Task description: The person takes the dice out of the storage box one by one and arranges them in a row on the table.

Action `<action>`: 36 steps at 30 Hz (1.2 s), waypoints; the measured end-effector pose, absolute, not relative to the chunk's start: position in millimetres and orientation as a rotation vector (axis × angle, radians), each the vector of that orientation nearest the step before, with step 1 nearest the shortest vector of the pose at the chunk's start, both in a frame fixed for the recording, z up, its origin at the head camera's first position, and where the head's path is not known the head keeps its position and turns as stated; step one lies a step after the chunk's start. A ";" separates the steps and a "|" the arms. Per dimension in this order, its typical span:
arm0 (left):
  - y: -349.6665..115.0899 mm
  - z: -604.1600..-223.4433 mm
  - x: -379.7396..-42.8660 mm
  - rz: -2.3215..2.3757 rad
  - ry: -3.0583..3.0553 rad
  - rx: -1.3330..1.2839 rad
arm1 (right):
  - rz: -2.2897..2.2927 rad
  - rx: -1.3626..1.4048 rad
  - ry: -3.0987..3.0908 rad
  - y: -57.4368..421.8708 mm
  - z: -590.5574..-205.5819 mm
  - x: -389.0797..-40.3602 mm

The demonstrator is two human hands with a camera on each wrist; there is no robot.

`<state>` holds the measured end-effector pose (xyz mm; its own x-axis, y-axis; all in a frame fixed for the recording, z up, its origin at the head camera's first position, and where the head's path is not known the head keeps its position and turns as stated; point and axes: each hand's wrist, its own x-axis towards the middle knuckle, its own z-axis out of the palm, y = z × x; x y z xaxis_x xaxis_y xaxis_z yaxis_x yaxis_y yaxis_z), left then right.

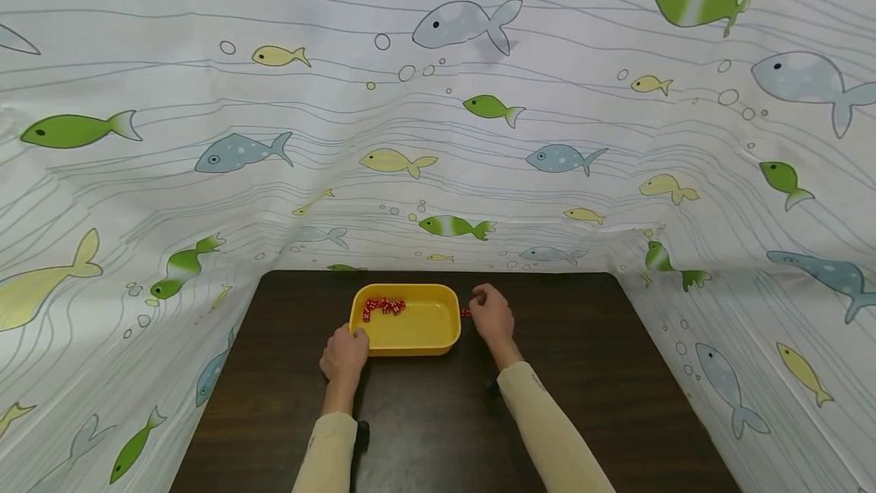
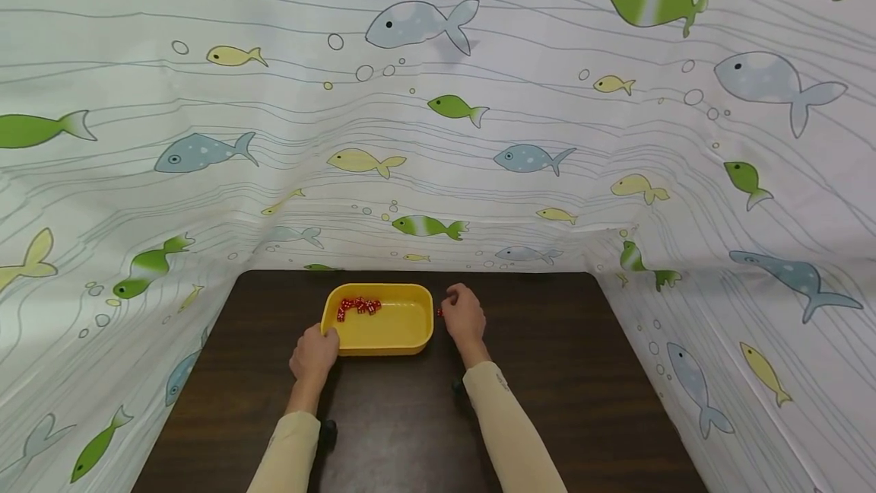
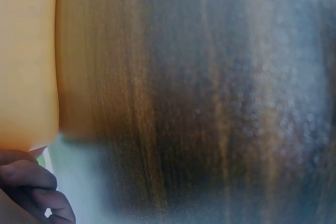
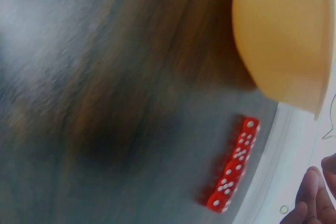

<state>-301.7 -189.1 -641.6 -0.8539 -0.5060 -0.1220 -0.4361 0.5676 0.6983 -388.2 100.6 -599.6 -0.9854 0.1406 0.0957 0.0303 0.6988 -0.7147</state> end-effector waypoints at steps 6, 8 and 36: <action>-189.9 -644.2 -302.7 -1.167 -2.698 0.807 | 1.177 -0.068 -2.760 84.1 -595.4 -390.0; -190.1 -644.8 -303.3 -1.169 -2.701 0.812 | 1.190 -0.044 -2.757 77.8 -593.2 -390.0; -192.5 -645.7 -304.0 -1.185 -2.692 0.797 | 1.023 0.297 -2.885 8.1 -589.9 -382.4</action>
<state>-304.0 -192.5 -645.7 -0.8591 -0.4976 -0.1195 -0.4242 0.5617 0.7103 -382.4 8.1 -589.9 -0.9792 -0.1588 0.1260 -0.2027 0.7605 -0.6169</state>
